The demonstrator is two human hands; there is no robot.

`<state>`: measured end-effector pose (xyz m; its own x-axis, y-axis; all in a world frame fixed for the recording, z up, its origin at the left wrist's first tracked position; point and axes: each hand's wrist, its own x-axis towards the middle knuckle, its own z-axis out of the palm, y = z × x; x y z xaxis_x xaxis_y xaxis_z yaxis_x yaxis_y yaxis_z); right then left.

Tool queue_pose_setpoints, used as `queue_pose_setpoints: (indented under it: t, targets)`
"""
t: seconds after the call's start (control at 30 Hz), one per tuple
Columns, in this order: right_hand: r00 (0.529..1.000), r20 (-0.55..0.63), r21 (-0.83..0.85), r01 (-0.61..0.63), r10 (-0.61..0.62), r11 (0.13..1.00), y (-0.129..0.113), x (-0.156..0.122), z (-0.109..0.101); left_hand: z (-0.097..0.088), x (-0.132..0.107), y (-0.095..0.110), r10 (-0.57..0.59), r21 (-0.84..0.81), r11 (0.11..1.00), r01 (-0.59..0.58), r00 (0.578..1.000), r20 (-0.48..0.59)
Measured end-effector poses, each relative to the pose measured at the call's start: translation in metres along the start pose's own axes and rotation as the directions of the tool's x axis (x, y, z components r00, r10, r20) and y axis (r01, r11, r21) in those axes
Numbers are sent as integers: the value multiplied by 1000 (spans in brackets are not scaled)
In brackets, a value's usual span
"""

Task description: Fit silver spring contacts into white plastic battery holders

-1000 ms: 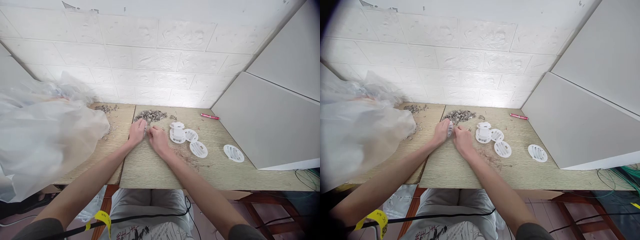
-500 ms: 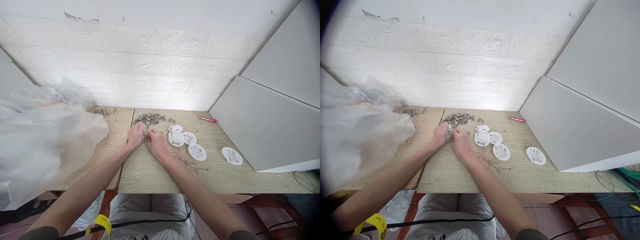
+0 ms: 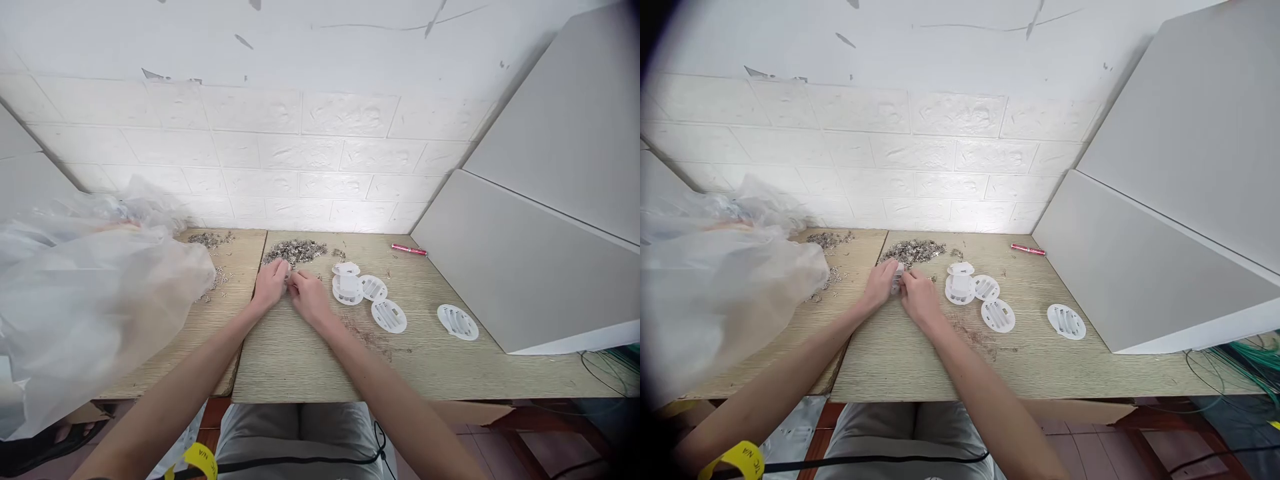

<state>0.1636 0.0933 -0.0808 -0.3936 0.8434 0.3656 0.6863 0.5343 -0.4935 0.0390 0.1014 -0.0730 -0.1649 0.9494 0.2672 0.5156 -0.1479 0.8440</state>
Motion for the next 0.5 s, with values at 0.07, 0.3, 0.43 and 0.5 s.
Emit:
queue_pose_setpoints:
  t: [0.07, 0.3, 0.43, 0.5]
  targets:
    - [1000, -18, 41, -8, 9, 999, 0, -1, -1, -2, 4, -4, 8, -75, 997, -5, 999, 35]
    - [996, -44, 204, -69, 79, 976, 0, -4, -3, -9, 11, -11, 12, -187, 982, 11, 993, 120]
    - [995, -43, 243, -77, 90, 967, 0, -1, -3, -11, 11, -9, 21, -127, 992, -6, 993, 120]
    - [995, -46, 252, -76, 90, 965, 0, 1, -3, -12, 11, -8, 56, -108, 993, -43, 990, 127]
